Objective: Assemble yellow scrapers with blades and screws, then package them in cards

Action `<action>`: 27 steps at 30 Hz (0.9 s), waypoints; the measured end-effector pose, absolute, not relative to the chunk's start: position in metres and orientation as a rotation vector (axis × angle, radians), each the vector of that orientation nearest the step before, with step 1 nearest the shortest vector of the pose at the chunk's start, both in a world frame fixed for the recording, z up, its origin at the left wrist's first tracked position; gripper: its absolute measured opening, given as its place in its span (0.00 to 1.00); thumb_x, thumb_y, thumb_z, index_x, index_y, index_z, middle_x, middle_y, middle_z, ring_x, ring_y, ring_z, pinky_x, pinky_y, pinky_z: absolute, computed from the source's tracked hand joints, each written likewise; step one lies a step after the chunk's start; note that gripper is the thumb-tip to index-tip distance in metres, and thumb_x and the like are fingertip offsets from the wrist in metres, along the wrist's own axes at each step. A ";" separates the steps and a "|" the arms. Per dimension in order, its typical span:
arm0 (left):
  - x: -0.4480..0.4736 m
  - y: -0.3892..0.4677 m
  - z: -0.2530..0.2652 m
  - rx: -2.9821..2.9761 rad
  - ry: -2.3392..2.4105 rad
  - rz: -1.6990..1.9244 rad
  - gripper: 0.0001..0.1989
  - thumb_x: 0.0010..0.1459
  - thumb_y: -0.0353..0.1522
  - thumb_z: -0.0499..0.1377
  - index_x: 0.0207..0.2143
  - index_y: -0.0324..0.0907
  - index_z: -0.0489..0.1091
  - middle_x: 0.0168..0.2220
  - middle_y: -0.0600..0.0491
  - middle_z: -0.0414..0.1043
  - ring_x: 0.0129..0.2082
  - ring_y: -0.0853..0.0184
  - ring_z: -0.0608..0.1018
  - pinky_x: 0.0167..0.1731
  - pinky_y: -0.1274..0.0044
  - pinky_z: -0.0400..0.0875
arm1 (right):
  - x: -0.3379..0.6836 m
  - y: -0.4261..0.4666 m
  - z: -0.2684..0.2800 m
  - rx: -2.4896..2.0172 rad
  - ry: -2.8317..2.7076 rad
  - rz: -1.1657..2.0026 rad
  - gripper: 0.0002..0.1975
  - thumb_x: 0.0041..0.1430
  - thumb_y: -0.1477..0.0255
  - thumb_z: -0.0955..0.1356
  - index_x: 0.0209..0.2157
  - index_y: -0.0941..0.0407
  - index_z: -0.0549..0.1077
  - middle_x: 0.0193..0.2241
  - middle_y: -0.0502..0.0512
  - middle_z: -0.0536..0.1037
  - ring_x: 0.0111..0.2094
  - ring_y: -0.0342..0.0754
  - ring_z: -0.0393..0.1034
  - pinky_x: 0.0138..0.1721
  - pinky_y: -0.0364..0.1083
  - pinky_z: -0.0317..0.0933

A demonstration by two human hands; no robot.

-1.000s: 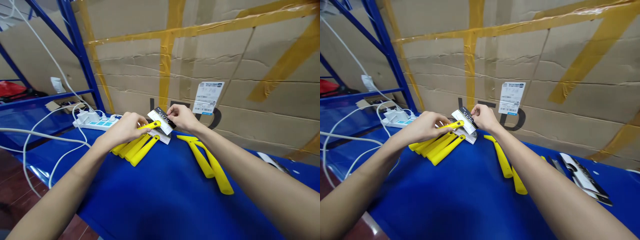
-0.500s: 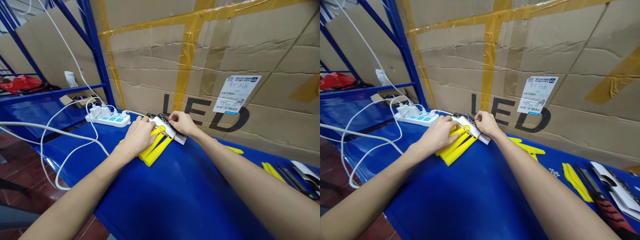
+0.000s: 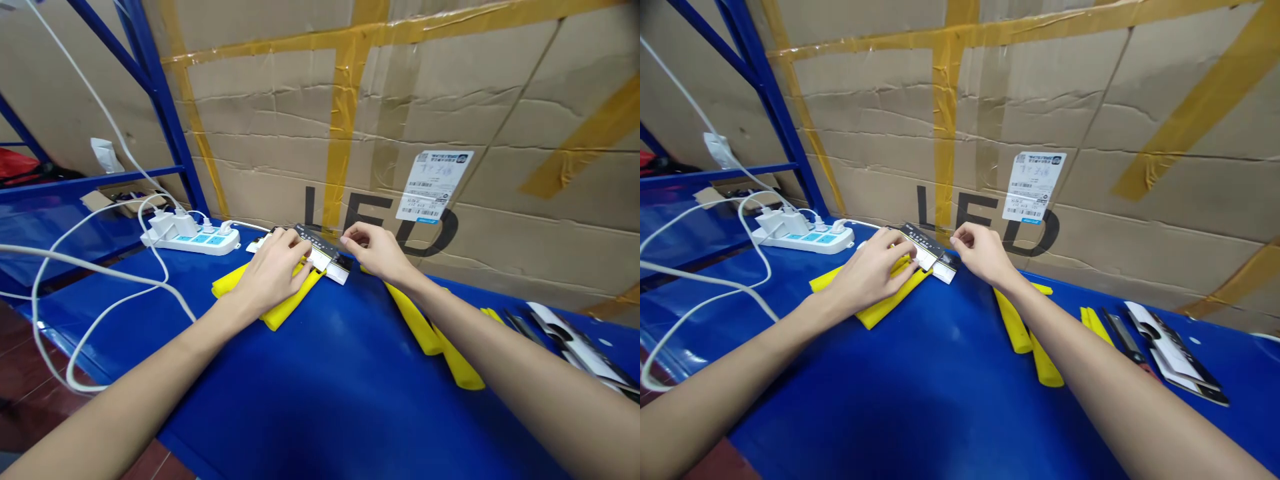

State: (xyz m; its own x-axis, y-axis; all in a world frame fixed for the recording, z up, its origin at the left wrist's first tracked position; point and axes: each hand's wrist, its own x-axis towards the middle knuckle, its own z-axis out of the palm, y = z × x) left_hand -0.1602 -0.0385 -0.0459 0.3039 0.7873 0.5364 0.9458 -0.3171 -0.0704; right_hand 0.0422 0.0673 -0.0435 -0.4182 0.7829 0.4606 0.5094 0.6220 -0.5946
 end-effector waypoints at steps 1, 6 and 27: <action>-0.153 -0.039 -0.044 -2.241 -1.499 -0.581 0.11 0.67 0.34 0.53 0.38 0.39 0.72 0.40 0.44 0.71 0.43 0.56 0.71 0.45 0.64 0.70 | 0.052 0.065 -0.041 -1.019 -2.111 0.480 0.06 0.61 0.70 0.68 0.30 0.55 0.75 0.29 0.52 0.81 0.31 0.47 0.74 0.35 0.46 0.63; -0.101 -0.041 -0.036 -2.557 -1.351 -0.431 0.11 0.68 0.34 0.51 0.40 0.41 0.73 0.38 0.47 0.73 0.41 0.58 0.75 0.41 0.68 0.71 | 0.111 0.057 -0.029 -1.095 -2.081 0.505 0.05 0.61 0.70 0.68 0.32 0.55 0.74 0.27 0.53 0.81 0.30 0.48 0.75 0.34 0.45 0.64; 0.029 0.009 -0.044 -2.523 -1.800 -0.038 0.17 0.63 0.39 0.53 0.49 0.41 0.72 0.42 0.37 0.78 0.42 0.47 0.81 0.38 0.64 0.73 | 0.304 -0.025 -0.039 -1.820 -1.879 0.026 0.04 0.59 0.69 0.68 0.33 0.51 0.76 0.27 0.50 0.82 0.28 0.49 0.74 0.28 0.45 0.58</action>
State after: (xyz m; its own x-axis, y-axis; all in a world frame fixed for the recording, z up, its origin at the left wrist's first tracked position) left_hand 0.0292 0.0092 -0.0444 0.3254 0.9445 0.0447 0.9456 -0.3248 -0.0203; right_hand 0.3044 -0.0252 -0.0387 0.0376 0.9371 0.3471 0.9271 0.0969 -0.3620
